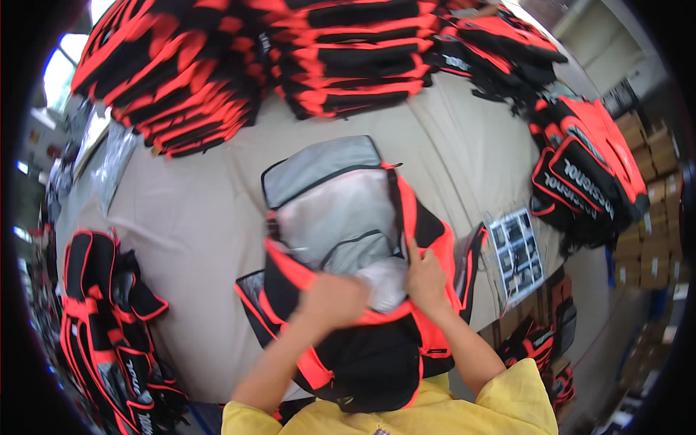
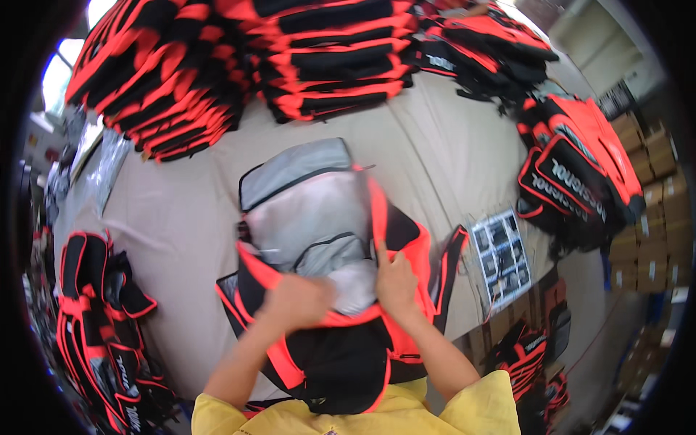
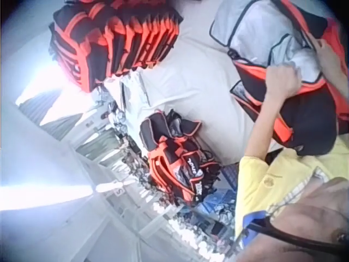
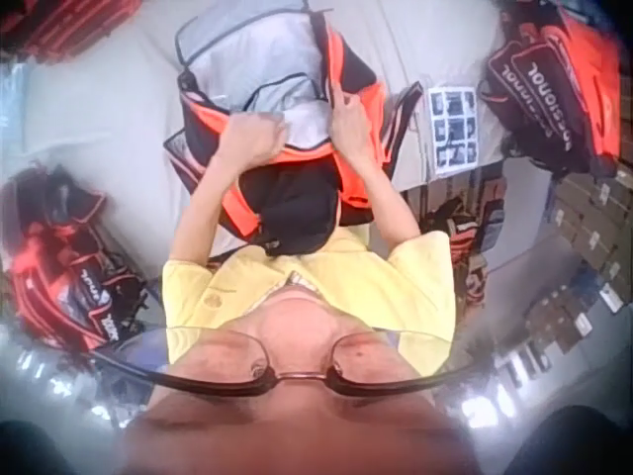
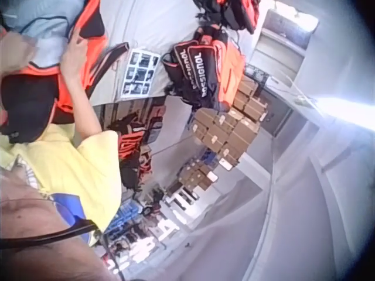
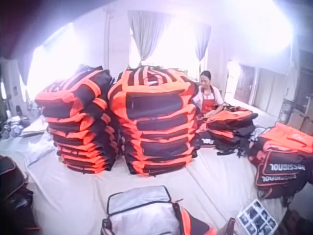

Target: Checking and assembling components of sports backpacks on a factory production line.

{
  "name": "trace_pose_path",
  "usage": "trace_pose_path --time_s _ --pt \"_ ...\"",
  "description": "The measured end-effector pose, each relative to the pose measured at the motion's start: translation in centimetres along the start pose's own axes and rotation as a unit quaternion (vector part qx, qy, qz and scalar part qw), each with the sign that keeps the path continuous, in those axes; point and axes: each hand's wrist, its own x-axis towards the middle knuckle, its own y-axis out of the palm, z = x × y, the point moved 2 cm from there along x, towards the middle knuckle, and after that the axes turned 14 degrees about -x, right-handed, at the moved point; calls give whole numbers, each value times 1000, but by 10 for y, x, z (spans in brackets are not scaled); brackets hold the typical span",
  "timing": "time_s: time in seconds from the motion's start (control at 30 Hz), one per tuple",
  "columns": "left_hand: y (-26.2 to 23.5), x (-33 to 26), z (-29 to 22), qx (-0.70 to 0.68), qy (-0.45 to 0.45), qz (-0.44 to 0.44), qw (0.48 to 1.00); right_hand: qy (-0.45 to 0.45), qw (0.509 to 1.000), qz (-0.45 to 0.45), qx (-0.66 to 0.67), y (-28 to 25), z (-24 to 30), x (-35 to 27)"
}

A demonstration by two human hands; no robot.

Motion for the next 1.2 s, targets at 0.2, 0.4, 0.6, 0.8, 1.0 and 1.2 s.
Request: trace_pose_path --time_s 0.2,0.4,0.6,0.8,1.0,1.2 --pt "-19 13 98 -8 -149 -142 979 -30 995 28 94 -13 29 -41" --pt "17 91 48 -506 -313 -217 774 -75 995 31 61 -7 25 -57" --pt "47 109 49 -755 -230 -259 557 -110 989 8 95 -2 12 -64" --pt "49 109 48 -778 -188 -244 548 -117 982 0 151 3 3 -59" --pt "59 106 41 -784 -193 -268 525 -139 978 29 152 6 -8 -65" --pt "17 117 48 -703 -224 -315 596 -93 948 -35 303 -19 -42 -72"
